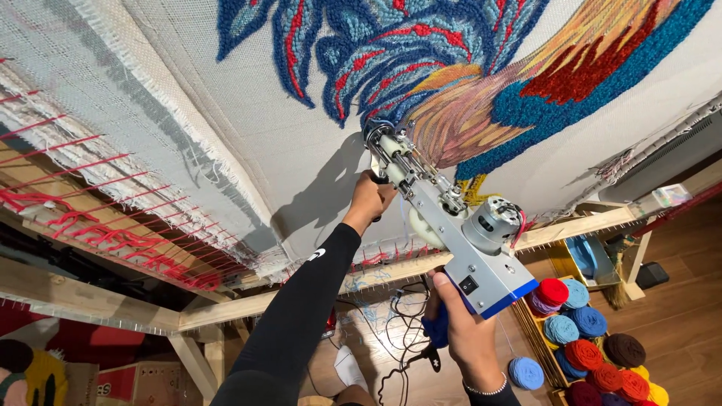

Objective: Use a motorized tufting gun to weave colored yarn into a canvas design on a large wooden frame.

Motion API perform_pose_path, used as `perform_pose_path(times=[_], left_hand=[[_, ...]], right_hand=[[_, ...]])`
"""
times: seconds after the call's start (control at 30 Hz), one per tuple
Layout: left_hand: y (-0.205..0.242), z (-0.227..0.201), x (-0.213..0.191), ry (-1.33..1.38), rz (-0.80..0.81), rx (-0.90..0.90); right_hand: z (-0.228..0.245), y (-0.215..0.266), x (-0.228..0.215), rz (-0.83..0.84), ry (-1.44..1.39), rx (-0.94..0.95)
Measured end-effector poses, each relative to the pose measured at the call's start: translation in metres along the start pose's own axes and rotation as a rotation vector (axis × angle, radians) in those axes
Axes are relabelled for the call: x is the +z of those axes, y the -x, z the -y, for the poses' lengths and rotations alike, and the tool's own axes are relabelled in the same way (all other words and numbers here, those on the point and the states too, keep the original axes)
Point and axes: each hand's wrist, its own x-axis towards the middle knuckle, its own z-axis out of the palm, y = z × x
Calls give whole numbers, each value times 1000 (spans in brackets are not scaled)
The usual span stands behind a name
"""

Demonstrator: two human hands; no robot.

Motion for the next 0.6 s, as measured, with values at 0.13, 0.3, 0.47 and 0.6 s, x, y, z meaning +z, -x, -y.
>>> perform_pose_path(times=[0.13, 0.3, 0.47, 0.6], left_hand=[[-19, 37, 7, 18, 97, -79], [-13, 8, 3, 283, 40, -328], [20, -99, -32, -198, 264, -215], [-31, 60, 23, 194, 130, -94]], right_hand=[[3, 3, 7, -10, -109, 50], [-6, 1, 2, 14, -129, 15], [-1, 2, -2, 6, -25, 2], [-1, 4, -5, -5, 35, 11]])
